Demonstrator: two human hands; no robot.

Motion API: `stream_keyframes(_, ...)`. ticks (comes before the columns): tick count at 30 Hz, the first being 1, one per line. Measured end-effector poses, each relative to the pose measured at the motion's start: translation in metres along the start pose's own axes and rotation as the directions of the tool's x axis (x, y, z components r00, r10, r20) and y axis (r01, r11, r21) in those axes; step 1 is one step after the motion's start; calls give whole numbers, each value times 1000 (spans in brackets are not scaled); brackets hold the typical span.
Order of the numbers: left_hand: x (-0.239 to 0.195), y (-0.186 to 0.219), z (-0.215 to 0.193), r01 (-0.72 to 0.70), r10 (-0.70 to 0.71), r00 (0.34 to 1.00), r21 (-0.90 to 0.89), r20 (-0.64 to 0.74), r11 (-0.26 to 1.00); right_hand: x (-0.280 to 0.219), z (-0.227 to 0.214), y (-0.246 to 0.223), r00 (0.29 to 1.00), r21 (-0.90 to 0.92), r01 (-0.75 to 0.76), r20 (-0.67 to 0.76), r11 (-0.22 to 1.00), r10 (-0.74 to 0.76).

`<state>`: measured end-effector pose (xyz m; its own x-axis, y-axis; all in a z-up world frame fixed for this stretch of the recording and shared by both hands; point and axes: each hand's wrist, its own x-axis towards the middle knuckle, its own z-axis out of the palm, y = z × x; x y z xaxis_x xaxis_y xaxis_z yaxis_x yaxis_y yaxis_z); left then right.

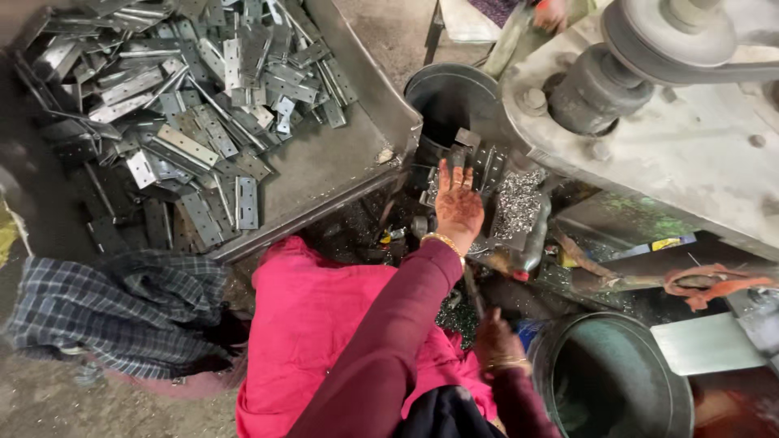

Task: The person picks up L-shaped metal brackets from a large bin and positions them into an industrial machine for processing. The person handles the brackets one at a time and removes them after the machine finishes.

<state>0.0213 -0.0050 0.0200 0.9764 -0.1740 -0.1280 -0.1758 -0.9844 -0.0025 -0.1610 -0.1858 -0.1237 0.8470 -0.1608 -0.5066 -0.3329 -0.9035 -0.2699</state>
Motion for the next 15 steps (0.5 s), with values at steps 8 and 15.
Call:
stream_keyframes(8, -17, -12, -3, 42, -59, 980, -94, -190, 995, 38, 91, 41, 995, 131, 38, 86, 991, -50)
stream_keyframes(15, -93, -201, 36, 619, -568, 669, -65, -479, 783, 42, 85, 45, 994, 76, 40, 100, 996, -48)
